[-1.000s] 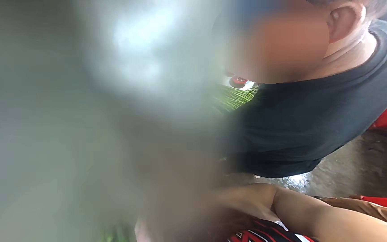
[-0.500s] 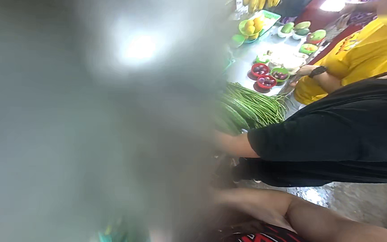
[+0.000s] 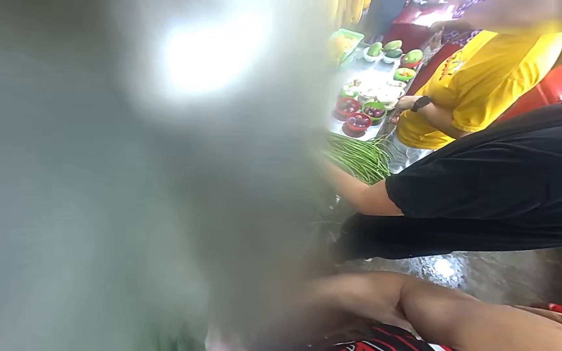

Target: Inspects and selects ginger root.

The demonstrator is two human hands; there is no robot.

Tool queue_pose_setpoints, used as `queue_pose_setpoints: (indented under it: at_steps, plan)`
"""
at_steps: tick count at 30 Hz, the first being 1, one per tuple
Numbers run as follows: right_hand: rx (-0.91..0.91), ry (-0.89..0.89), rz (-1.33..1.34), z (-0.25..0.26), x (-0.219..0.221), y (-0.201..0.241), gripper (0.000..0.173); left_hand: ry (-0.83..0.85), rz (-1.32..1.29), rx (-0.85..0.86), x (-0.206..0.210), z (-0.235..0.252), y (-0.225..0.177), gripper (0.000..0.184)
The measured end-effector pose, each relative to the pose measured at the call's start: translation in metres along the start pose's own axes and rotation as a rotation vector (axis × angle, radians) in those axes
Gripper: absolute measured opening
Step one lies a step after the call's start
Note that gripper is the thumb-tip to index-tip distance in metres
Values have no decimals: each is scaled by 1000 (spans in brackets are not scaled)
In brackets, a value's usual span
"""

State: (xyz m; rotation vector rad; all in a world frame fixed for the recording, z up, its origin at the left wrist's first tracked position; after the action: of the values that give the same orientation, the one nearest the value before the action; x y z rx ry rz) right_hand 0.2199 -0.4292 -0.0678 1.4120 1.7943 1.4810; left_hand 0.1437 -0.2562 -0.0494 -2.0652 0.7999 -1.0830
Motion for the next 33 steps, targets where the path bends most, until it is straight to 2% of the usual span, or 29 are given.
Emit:
queue_pose_setpoints:
  at_steps: [33]
  plan:
    - [31, -25, -44, 1, -1, -1, 36, -32, 6, -14, 5, 0, 5, 44]
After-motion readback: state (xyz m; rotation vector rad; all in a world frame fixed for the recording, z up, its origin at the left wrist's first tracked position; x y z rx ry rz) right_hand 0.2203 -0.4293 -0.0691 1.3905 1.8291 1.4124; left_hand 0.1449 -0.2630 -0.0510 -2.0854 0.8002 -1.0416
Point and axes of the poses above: each hand's wrist, its own z-axis towards the middle knuckle, its own x-axis out of the palm, y = z × x, the point moved 1 cm from there along z, towards the middle knuckle
